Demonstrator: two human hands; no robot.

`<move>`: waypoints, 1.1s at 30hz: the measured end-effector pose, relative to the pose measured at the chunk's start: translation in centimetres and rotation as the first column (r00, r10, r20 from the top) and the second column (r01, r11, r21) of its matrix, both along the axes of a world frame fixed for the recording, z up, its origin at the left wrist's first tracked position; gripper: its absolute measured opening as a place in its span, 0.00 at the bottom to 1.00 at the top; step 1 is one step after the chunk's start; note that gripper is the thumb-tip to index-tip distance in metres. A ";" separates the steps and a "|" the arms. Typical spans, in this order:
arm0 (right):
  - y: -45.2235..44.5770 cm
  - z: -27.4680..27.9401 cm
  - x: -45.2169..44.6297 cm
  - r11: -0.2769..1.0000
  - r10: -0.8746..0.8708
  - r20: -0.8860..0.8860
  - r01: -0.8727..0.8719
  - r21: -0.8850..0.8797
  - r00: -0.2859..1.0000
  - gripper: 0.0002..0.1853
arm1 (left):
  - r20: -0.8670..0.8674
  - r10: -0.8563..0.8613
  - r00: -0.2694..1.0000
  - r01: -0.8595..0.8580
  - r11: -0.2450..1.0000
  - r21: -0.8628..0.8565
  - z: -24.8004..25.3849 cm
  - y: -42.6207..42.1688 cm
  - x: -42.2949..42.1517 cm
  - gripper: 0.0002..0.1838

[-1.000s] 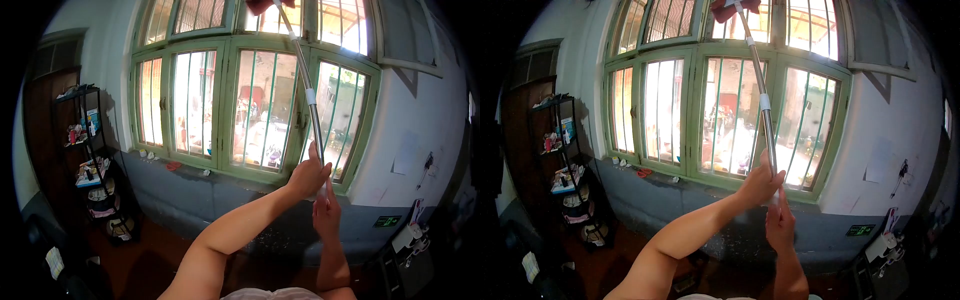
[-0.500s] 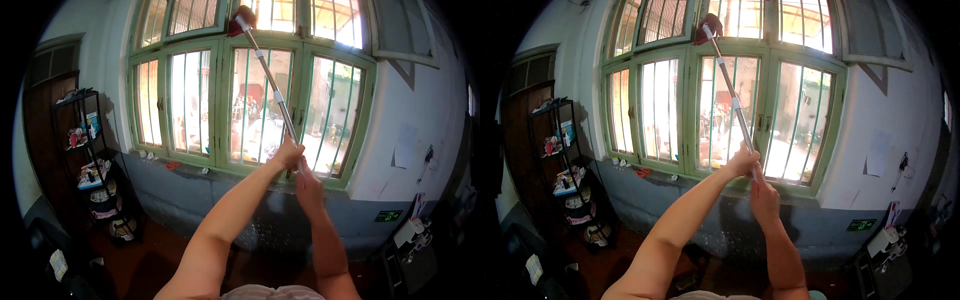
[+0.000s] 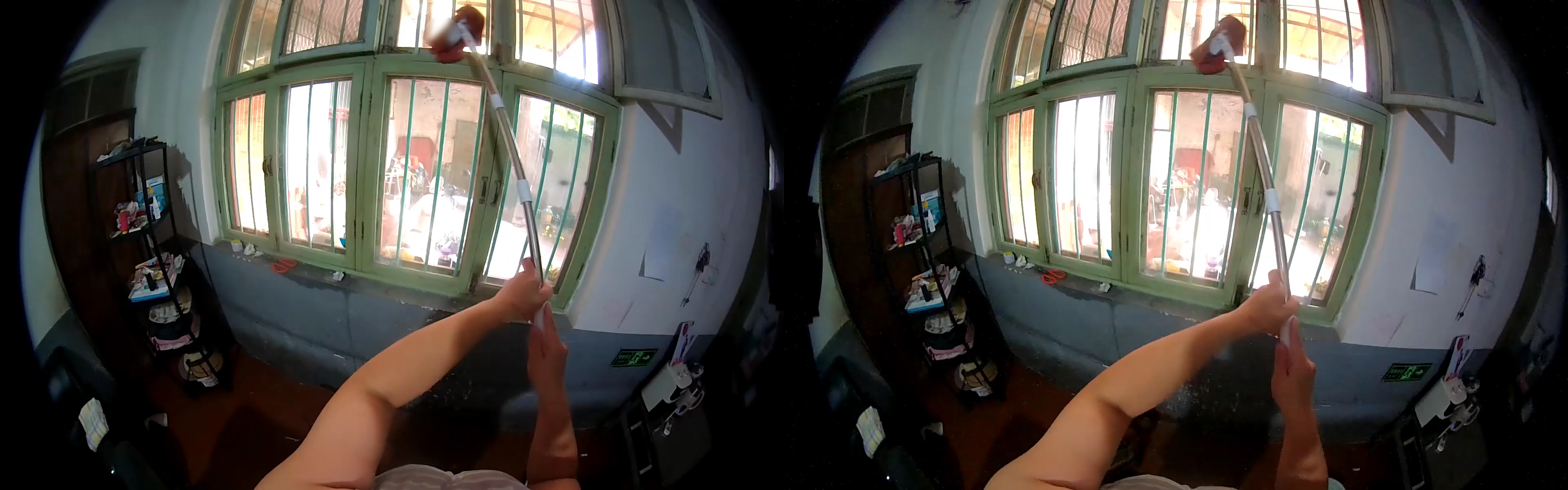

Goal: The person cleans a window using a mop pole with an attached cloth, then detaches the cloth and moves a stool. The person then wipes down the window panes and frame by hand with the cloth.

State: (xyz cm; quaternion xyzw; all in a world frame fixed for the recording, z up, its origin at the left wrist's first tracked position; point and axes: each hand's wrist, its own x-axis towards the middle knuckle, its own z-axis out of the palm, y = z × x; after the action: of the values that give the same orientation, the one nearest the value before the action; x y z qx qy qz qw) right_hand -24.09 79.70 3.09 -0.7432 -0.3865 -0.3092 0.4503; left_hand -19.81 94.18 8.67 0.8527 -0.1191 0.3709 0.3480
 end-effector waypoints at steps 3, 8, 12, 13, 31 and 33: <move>-0.3 -0.5 -0.3 0.985 0.138 -0.186 -0.115 0.127 0.973 0.26 | -0.128 -0.026 0.991 0.020 0.998 -0.052 1.9 -1.3 -3.1 0.28; -1.4 2.1 -3.1 0.861 0.487 -0.465 -0.319 0.396 0.739 0.27 | -0.082 0.023 0.996 -0.028 0.998 -0.051 3.8 -2.5 -6.3 0.33; -0.9 3.3 -4.0 0.797 0.593 -0.494 -0.375 0.473 0.636 0.28 | -0.038 -0.011 0.999 0.007 0.994 -0.111 4.4 -1.4 -7.2 0.40; -0.7 3.2 -4.0 0.734 0.672 -0.483 -0.413 0.540 0.561 0.29 | -0.056 0.002 0.998 -0.008 0.994 -0.107 4.2 -1.1 -7.2 0.41; 1.9 1.8 3.5 0.965 0.243 -0.141 -0.224 0.139 0.960 0.25 | -0.090 0.093 0.992 -0.085 0.992 0.091 3.5 2.6 -0.1 0.29; 0.5 2.6 2.5 0.997 0.050 0.012 -0.050 0.063 0.999 0.24 | -0.002 0.067 0.998 -0.059 0.903 0.426 2.5 2.6 2.8 0.24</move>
State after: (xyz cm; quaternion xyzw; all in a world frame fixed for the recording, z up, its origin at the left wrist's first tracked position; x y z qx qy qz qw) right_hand -21.54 80.16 5.64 -0.7172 -0.3973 -0.3135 0.4790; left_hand -17.04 96.79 11.14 0.9146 -0.1667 0.3397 0.1424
